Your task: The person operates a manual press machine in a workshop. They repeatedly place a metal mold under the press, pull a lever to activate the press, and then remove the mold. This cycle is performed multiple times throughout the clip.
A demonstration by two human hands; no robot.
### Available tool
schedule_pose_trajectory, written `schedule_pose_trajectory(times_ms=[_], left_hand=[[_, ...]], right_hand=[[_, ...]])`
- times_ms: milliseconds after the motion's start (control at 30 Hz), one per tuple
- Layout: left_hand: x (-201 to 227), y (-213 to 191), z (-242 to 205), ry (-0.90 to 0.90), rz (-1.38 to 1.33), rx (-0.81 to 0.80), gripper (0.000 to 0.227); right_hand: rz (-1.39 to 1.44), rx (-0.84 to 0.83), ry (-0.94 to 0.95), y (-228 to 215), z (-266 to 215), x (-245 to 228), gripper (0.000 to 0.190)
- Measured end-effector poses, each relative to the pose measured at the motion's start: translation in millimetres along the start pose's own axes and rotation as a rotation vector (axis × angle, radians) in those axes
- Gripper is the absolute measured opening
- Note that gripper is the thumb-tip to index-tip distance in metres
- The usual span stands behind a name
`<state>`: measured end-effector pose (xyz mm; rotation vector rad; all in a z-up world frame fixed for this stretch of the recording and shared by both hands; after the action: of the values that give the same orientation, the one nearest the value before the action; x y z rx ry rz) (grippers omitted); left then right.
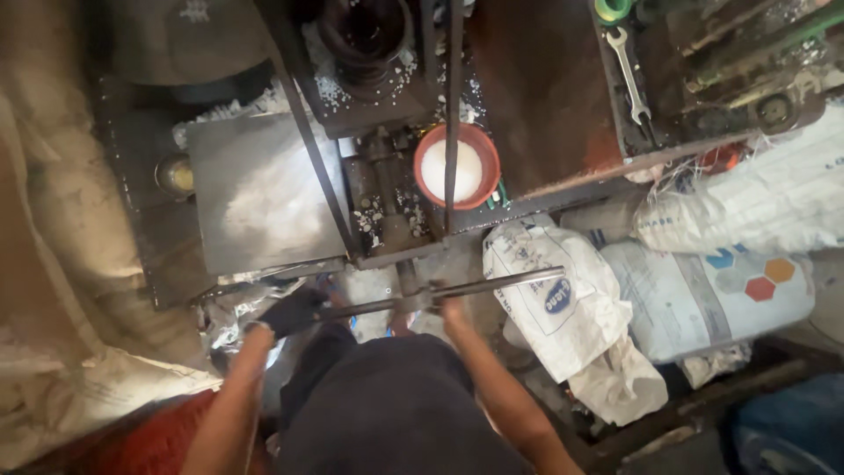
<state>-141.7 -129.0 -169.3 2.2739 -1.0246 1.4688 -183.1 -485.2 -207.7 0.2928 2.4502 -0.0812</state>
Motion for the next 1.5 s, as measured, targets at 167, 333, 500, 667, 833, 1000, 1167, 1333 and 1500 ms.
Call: schedule_pose_trajectory(times_ms=[167,333,500,667,833,1000,1167,1333,1500], left_hand=[[-39.0,49.8,29.2,-0.355,0.512,-0.399,0.043],[-92.3,15.4,19.7,-0.597,0.782,-0.496,0.046],[-82.2,42.9,35.0,-0.494,0.762,-0.512,0.052],[-22.0,56.2,23.8,-0.336,0.545,-0.441,0.058],[36.0,29.9,-2.0,-0.289,0.369,-0.348,0.058],[48.8,18.3,-6.6,-0.194,0.268,-0.36,0.046],[115.3,-48.2,14.9,-0.059,0.031,0.08,0.043],[201.7,-56.4,39.8,-0.001,-0.536,0.439,0.05],[221.1,-45.3,71.8,0.138,-0.713,0.826,0.03]], right_hand=[[0.684,0.497,-0.316,-140.6,-32.5,-78.0,0.062],[0.59,0.99,-0.399,-226.1,-44.5,-133.6,0.037],[-0.115,1.468,-0.472,-225.6,-74.4,-173.3,0.035],[-0.311,1.413,-0.006,-230.7,-49.3,-151.5,0.035],[-0.437,1.391,0.058,-221.1,-23.2,-158.4,0.036],[-0.687,1.256,0.073,-220.0,-20.7,-166.1,0.041],[-0.778,1.159,-0.184,-204.2,-34.5,-172.8,0.042],[-0.793,0.979,-0.549,-210.7,-40.9,-202.4,0.039],[-1.344,1.591,-0.9,-263.5,-109.0,-362.9,0.037]])
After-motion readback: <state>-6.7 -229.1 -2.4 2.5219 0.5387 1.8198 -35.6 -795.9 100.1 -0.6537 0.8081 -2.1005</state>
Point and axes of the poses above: each hand's wrist, its own z-axis towards the middle knuckle, its own y-axis out of the palm, x = y × z, the point moved 9 cm from there along z, towards the middle knuckle, and after that the axes turned 11 degrees about -z, right-handed, at the moved point
